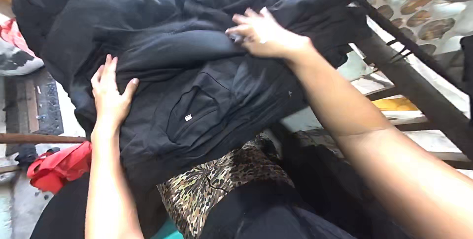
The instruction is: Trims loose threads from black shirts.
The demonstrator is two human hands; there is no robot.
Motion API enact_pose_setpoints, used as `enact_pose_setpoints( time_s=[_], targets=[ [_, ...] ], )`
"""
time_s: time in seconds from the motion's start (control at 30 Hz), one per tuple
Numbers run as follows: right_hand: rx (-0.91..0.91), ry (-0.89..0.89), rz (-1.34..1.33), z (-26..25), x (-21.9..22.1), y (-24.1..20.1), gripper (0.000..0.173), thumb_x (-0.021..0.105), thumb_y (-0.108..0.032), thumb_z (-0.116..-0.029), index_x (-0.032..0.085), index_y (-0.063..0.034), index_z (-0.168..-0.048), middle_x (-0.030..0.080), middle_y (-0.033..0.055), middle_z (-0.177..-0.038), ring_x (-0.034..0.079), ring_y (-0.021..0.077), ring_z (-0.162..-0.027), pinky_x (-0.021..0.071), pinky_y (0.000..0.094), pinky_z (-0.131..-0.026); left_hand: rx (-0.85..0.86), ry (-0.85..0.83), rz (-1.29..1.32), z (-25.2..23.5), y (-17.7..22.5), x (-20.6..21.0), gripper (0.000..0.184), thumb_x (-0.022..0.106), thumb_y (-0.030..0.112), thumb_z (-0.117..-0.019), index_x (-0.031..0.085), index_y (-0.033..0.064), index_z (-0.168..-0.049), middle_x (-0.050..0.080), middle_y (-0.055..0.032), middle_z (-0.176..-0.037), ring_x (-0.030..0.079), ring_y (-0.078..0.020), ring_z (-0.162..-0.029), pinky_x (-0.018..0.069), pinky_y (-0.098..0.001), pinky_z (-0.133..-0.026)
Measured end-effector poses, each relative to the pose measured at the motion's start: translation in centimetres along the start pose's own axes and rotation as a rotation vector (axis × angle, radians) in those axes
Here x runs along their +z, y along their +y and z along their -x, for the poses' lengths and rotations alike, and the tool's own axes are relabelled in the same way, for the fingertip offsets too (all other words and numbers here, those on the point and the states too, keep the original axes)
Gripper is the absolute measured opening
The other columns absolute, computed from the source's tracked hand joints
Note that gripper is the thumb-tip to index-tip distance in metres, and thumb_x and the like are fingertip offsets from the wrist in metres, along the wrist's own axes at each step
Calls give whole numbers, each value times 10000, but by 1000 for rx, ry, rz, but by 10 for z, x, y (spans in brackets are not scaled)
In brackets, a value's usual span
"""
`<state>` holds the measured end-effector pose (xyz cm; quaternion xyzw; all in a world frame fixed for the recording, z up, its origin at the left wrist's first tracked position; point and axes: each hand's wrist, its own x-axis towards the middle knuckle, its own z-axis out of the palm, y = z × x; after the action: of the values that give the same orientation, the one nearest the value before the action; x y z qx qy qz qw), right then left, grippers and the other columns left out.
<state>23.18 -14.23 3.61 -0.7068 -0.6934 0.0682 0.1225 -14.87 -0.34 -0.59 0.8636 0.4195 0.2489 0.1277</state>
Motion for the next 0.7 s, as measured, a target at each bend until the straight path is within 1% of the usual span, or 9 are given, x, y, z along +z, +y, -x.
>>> enact_pose_setpoints(
  time_s=[0.07, 0.13, 0.23, 0.3, 0.33, 0.4, 0.5, 0.6, 0.7],
  targets=[
    [-13, -12, -17, -3, 11, 3, 420, 541, -65, -1000, 608, -49, -1413, 407, 267, -1580, 287, 488, -1506, 101, 722, -1196, -40, -56, -108, 5, 10, -3, 703, 522, 469, -1010, 417, 1, -1524, 339, -236, -1619, 293, -494, -1482, 203, -707, -1148],
    [-63, 253, -93, 14, 11, -2, 333, 498, -57, -1015, 651, 7, -1302, 533, 243, -1479, 466, 417, -1413, 264, 633, -1181, -21, 18, -164, 24, 53, -21, 601, 596, 388, -1007, 519, -65, -1392, 395, -331, -1514, 378, -561, -1374, 289, -735, -1072],
    [-99, 777, -239, 50, 0, -20, 280, 459, -79, -1079, 653, 94, -1183, 732, 166, -1057, 720, 199, -921, 585, 355, -842, -26, 119, -70, 60, 133, -25, 475, 514, 382, -1028, 655, -62, -1116, 542, -345, -1234, 531, -511, -1152, 430, -637, -941],
    [-27, 881, -327, 82, -5, -40, 265, 421, -120, -1103, 598, 75, -1124, 656, 43, -775, 611, 30, -605, 536, 200, -566, -9, -23, 40, 78, 171, 6, 534, 539, 458, -1011, 709, -47, -1049, 630, -314, -1115, 587, -521, -1085, 443, -675, -893],
    [25, 842, -317, 100, -4, -51, 242, 448, -138, -1095, 583, 62, -1105, 581, 33, -739, 537, 20, -571, 475, 177, -536, -2, -93, 137, 82, 184, 24, 551, 578, 483, -988, 713, -49, -1033, 657, -288, -1092, 605, -499, -1074, 444, -669, -890],
    [85, 732, -261, 125, 3, -63, 270, 600, -206, -1028, 586, 44, -1128, 557, 64, -752, 489, 56, -577, 426, 192, -522, -12, -119, 468, 86, 205, 49, 537, 662, 483, -919, 663, -48, -1004, 675, -213, -1075, 620, -356, -1079, 457, -538, -919],
    [194, 601, -301, 144, 18, -69, 510, 679, -360, -930, 559, 30, -1234, 632, 85, -874, 561, 85, -666, 477, 253, -581, -66, -83, 964, 89, 223, 56, 549, 820, 385, -778, 486, 89, -1098, 655, 18, -966, 635, 8, -935, 539, -209, -836],
    [115, 667, -351, 155, 35, -69, 367, 626, -284, -985, 559, 26, -1169, 568, 25, -781, 486, -2, -617, 416, 136, -559, 74, 166, 931, 87, 225, 69, 521, 781, 121, -828, 468, 39, -1236, 699, -3, -1029, 663, 35, -955, 547, -166, -861],
    [10, 744, -219, 163, 46, -77, 312, 621, -269, -1008, 588, 30, -1091, 572, 64, -691, 504, 68, -567, 422, 166, -538, 152, 373, 907, 85, 218, 76, 131, 749, 39, -873, 701, -41, -965, 750, -13, -923, 694, 12, -914, 568, -162, -856]
  ],
)
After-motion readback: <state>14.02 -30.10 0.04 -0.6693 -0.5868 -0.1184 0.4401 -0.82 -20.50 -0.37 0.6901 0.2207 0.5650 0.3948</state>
